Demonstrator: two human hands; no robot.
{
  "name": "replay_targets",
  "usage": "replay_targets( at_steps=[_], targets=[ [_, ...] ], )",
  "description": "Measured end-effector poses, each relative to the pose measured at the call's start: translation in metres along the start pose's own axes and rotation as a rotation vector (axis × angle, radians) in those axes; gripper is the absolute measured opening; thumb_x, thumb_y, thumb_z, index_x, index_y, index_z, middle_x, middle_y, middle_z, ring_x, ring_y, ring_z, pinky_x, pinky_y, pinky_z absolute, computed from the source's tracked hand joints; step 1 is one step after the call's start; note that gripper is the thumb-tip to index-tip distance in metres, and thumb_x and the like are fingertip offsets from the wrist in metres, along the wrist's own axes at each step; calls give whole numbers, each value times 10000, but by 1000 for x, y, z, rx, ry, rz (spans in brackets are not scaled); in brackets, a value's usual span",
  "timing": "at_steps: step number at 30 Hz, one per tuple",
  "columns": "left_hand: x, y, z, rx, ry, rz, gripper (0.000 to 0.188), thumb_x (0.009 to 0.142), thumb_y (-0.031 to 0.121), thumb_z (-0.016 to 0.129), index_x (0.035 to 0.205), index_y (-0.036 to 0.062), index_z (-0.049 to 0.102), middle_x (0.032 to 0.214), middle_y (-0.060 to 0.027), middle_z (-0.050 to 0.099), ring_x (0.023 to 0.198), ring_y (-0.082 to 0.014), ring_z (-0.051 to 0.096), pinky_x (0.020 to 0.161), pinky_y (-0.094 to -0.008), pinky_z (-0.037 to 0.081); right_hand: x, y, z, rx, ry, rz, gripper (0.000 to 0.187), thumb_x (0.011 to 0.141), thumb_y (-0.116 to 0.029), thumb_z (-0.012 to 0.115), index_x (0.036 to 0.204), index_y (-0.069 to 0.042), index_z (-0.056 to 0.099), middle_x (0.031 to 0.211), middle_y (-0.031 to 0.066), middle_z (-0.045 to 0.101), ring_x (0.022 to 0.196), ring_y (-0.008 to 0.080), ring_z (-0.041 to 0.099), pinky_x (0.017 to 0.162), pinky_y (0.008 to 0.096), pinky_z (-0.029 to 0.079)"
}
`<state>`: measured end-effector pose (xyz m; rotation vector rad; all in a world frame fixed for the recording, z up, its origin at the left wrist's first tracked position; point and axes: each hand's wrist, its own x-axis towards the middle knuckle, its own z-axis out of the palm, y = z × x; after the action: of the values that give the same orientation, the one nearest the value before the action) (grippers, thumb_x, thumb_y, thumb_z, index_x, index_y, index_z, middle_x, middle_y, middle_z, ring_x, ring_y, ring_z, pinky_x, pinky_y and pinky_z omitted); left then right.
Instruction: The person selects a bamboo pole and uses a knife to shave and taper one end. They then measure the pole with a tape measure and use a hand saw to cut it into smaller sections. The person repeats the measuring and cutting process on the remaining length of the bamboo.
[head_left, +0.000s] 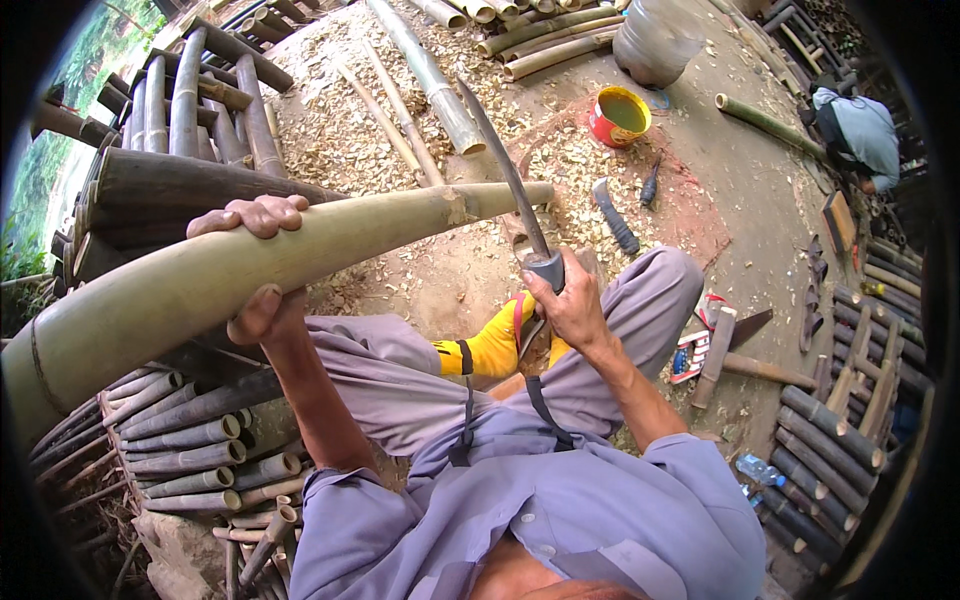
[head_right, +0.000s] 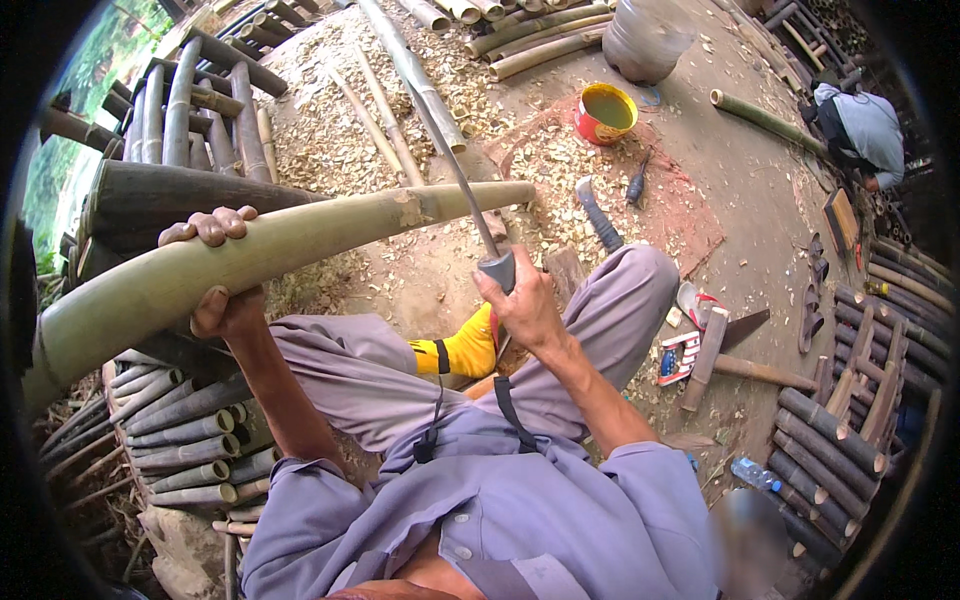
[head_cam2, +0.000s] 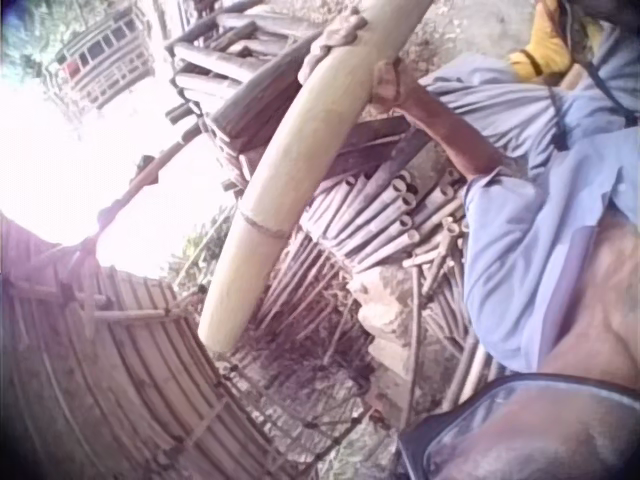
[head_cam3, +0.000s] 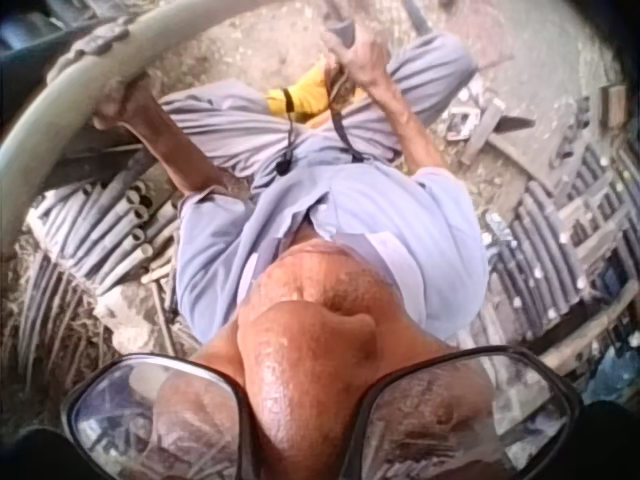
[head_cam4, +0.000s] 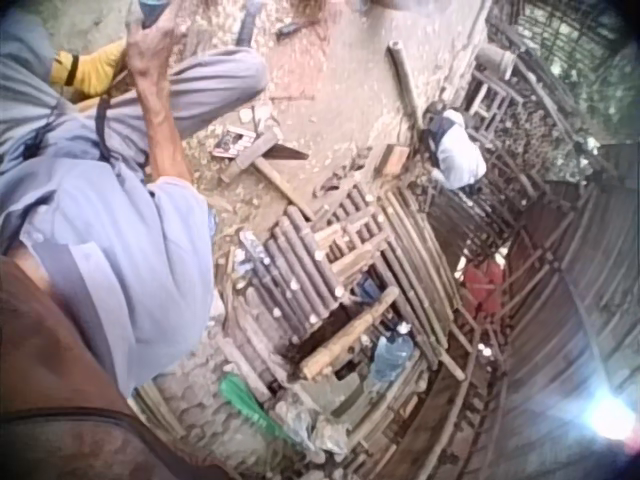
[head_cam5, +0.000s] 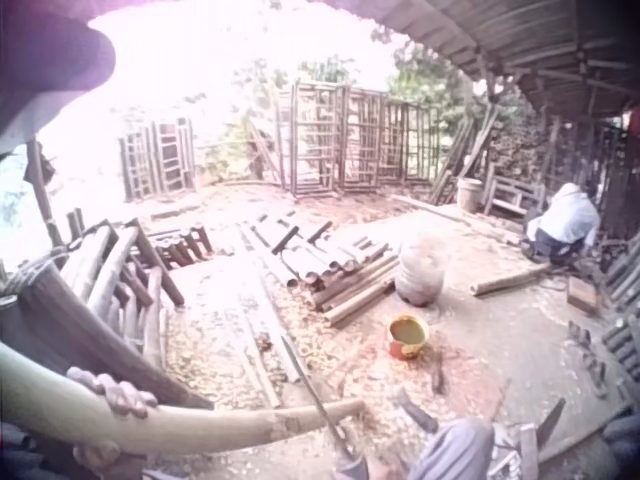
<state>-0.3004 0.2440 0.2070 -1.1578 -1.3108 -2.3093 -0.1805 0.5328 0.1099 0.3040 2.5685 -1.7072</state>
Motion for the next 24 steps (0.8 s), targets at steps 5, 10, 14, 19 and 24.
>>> replay_targets(
  at_steps=[5,10,14,19,24],
  targets=[
    [3,0,1,-32,-113,40,576,688,182,705,1177,43,435,945,-104,534,933,-264,548,943,-470,420,2,-65,-3,153,102,-431,429,865,-286,676,1122,-10,470,734,90,620,660,133,630,580,292,497],
    [10,-1,24,-43,-190,2,594,678,201,755,1176,84,452,947,-59,521,951,-237,530,961,-472,378,30,-45,-4,-283,-49,-315,461,881,-335,651,1128,-4,445,726,122,618,654,188,625,577,319,490],
    [5,-3,30,-49,-170,5,596,678,208,758,1163,85,434,921,-56,512,933,-238,528,938,-471,383,36,-41,-10,-299,-94,-243,461,893,-401,607,1022,13,451,706,188,628,672,322,653,570,406,505],
    [3,-1,27,-5,-169,21,601,671,203,754,1165,79,433,922,-61,507,927,-241,526,943,-469,385,5,-97,-9,40,94,-592,421,873,-345,657,1038,-5,471,758,177,632,685,292,682,562,359,507],
    [5,4,45,56,-47,62,548,721,255,745,1113,63,414,866,-90,534,826,-246,562,846,-453,455,43,-7,-7,-327,-86,-214,430,877,-390,627,1012,-6,488,808,207,645,709,345,668,604,409,527]
  ],
)
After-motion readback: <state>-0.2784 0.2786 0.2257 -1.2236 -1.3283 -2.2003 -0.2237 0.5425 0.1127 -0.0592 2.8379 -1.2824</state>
